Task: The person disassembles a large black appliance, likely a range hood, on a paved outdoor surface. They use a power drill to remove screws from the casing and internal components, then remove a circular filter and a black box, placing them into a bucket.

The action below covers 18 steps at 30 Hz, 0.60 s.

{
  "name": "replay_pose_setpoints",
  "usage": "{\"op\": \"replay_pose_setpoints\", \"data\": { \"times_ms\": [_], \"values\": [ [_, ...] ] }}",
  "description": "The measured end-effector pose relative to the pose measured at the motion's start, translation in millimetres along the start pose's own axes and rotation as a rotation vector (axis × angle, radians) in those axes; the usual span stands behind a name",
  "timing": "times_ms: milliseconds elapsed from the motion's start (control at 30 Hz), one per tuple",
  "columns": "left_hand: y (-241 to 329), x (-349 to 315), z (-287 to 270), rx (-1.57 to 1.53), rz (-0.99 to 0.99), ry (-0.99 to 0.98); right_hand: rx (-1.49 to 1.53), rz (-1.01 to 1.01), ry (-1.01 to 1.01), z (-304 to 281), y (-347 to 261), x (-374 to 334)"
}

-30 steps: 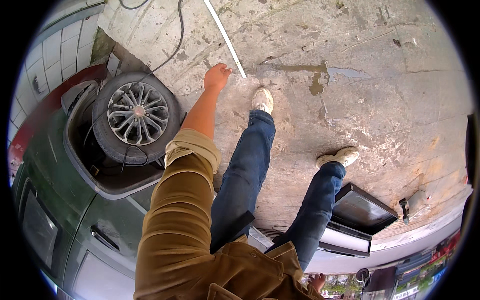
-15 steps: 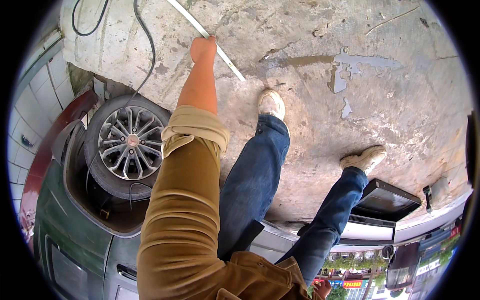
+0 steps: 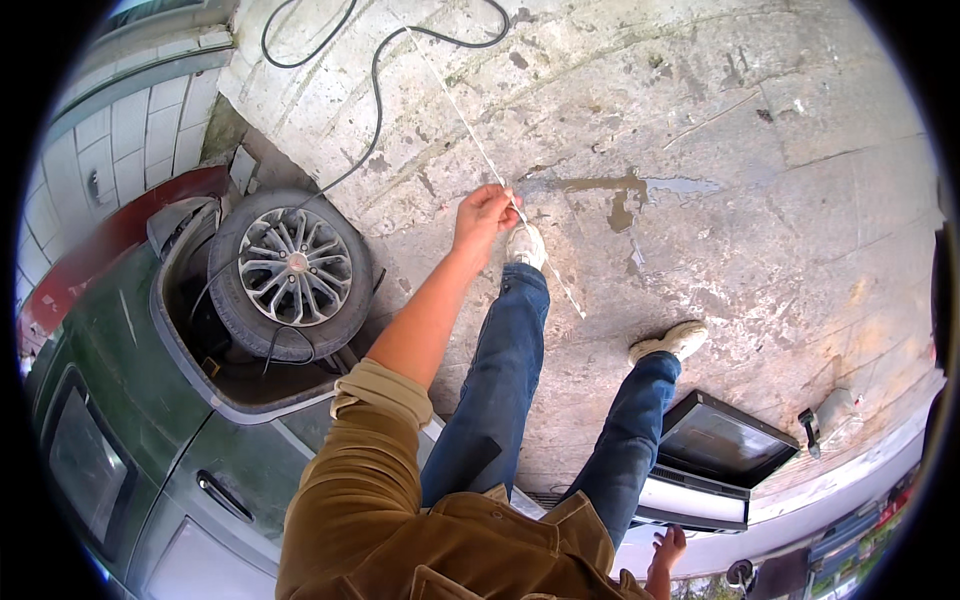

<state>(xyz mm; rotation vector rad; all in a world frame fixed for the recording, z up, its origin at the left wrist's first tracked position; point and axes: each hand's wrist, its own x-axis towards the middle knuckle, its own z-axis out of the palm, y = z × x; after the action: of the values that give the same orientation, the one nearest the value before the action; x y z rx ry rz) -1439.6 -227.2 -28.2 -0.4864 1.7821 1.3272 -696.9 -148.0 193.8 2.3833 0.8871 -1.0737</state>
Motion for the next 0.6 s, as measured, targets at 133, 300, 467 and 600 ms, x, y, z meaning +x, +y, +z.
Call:
{"op": "replay_pose_setpoints", "data": {
  "times_ms": [133, 300, 467, 600],
  "values": [
    [-6.2, -143.2, 83.5, -0.266, -0.042, -0.176, 0.286, -0.443, -0.039, -22.4, -139.2, -9.9],
    [-20.9, -304.2, 210.4, -0.377, -0.073, -0.41, 0.135, -1.073, -0.14, -98.1, -284.3, -127.1],
    [-20.7, -428.9, 313.8, -0.481, -0.146, -0.659, -0.438, -1.404, 0.146, -200.7, -293.9, -198.8],
    [2.9, -507.3, 390.3, -0.398, -0.216, -0.718, -0.388, -1.376, 0.197, -280.1, -259.3, -180.6]
  ]
}}
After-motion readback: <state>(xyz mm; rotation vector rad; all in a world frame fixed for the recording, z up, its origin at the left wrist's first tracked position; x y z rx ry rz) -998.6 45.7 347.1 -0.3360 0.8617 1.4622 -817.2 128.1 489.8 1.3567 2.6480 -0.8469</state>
